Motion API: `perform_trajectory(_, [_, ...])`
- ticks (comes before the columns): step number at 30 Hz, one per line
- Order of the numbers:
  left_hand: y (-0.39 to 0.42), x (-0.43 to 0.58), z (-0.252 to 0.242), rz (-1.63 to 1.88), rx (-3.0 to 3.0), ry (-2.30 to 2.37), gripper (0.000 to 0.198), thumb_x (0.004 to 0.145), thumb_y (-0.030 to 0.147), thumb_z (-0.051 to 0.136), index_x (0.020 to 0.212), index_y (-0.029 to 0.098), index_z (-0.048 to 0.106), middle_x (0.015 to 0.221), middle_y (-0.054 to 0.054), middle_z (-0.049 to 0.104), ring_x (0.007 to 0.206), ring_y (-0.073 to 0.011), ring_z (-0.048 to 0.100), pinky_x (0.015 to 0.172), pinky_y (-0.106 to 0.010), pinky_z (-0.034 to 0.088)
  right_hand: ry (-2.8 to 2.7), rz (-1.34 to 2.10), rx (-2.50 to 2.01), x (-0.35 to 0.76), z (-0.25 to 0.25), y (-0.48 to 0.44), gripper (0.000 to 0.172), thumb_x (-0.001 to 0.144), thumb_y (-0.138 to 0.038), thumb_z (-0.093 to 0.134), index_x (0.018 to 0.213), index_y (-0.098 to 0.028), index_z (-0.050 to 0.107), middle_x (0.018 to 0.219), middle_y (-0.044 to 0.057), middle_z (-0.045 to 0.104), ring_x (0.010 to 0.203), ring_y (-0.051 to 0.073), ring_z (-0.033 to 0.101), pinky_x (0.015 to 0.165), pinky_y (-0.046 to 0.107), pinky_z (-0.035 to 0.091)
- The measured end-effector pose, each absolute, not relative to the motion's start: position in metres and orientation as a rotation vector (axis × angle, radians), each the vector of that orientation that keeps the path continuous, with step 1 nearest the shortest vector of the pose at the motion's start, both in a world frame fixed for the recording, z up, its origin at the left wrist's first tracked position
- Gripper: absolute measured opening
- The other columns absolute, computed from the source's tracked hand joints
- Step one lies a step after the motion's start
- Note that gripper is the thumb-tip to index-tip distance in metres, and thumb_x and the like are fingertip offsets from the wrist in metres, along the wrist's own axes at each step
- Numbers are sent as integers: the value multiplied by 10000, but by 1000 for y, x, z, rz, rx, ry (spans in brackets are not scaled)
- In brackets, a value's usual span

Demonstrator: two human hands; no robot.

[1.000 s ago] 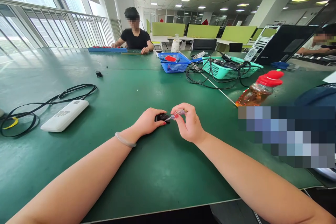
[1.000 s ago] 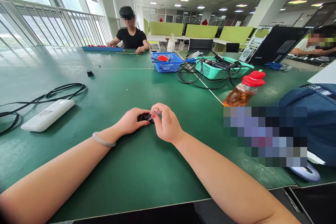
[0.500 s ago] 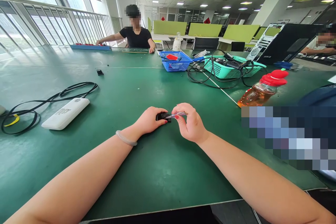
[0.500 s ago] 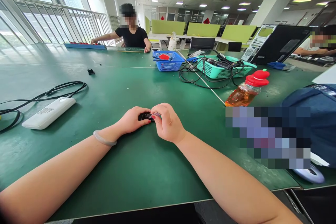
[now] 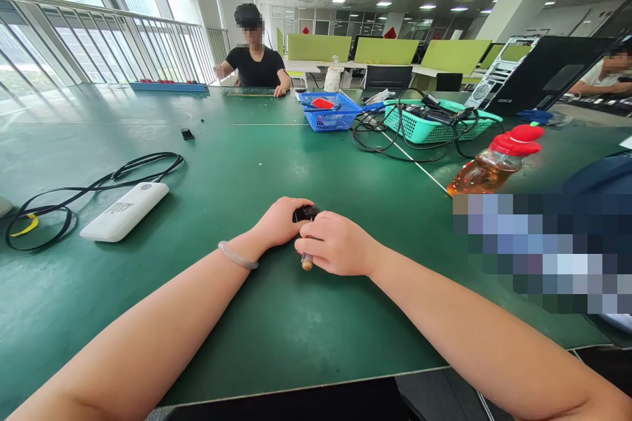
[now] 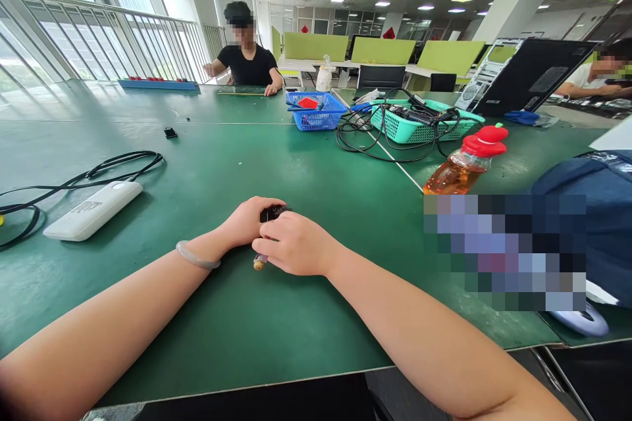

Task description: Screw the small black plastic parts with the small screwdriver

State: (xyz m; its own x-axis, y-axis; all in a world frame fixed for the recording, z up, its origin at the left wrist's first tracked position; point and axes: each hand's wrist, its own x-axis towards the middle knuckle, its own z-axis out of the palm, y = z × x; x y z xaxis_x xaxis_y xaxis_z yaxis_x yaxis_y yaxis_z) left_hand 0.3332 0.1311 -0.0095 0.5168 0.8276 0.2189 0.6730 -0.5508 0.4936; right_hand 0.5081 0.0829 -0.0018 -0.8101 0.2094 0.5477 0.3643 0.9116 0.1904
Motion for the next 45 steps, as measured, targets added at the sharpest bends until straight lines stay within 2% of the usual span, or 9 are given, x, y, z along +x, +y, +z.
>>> perform_trajectory(4, [131,334,-9,616,2418,1263,409,748,219,561,1147,216,654,1140,-41,693,1033,-231,623,924,-356,500,-2571,-352,-406,506,-7,86,72,853,-205,544,821,-205,607,786,16,602,667,141,447,725,307,397])
perform_trajectory(10, [129,335,-5,598,2407,1239,395,754,227,583,1144,223,643,1122,-38,699,1010,-231,635,927,-368,492,-2315,-261,-438,507,-7,87,103,854,-146,504,870,-218,575,818,7,653,770,151,558,902,363,422])
perform_trajectory(13, [130,335,-6,608,2368,1280,466,765,279,623,1225,218,585,1122,-53,694,1009,-238,635,918,-375,495,-2042,-140,-603,514,-4,91,102,864,-159,506,911,-223,570,862,22,670,815,164,597,833,344,460])
perform_trajectory(16, [131,333,-8,607,2379,1296,480,769,309,645,1235,217,574,1120,-59,690,1011,-240,632,919,-373,493,-1810,-17,-843,524,-5,98,53,869,-241,545,884,-219,591,821,20,659,749,167,601,759,333,470])
perform_trajectory(19, [132,331,-9,593,2400,1289,453,774,323,643,1214,230,591,1117,-54,688,1008,-242,630,909,-366,500,-1620,245,-1017,533,-9,109,161,870,-355,555,808,-212,600,801,17,647,679,150,572,691,310,469])
perform_trajectory(25, [133,330,-10,584,2409,1273,428,780,327,633,1197,237,605,1131,-48,683,1021,-245,623,919,-364,498,-1378,626,-1071,541,-20,123,300,826,-507,593,837,-207,604,657,-25,549,578,114,485,580,265,431])
perform_trajectory(34, [135,330,-12,586,2395,1271,448,781,342,626,1215,239,591,1138,-48,677,1030,-250,616,922,-374,496,-1408,703,-944,535,-14,114,324,808,-527,616,800,-204,581,666,-23,551,600,113,523,622,291,483])
perform_trajectory(40, [135,330,-12,575,2397,1267,450,778,341,624,1214,234,589,1132,-53,676,1020,-249,617,912,-371,499,-1265,872,-876,537,-16,121,320,765,-509,674,796,-206,574,586,-42,549,565,116,532,607,303,506])
perform_trajectory(45, [135,330,-11,582,2396,1264,459,773,337,625,1215,221,586,1112,-62,678,998,-248,629,893,-365,508,-1152,940,-871,540,-19,127,346,736,-531,684,809,-211,573,600,-44,568,562,120,550,607,317,517])
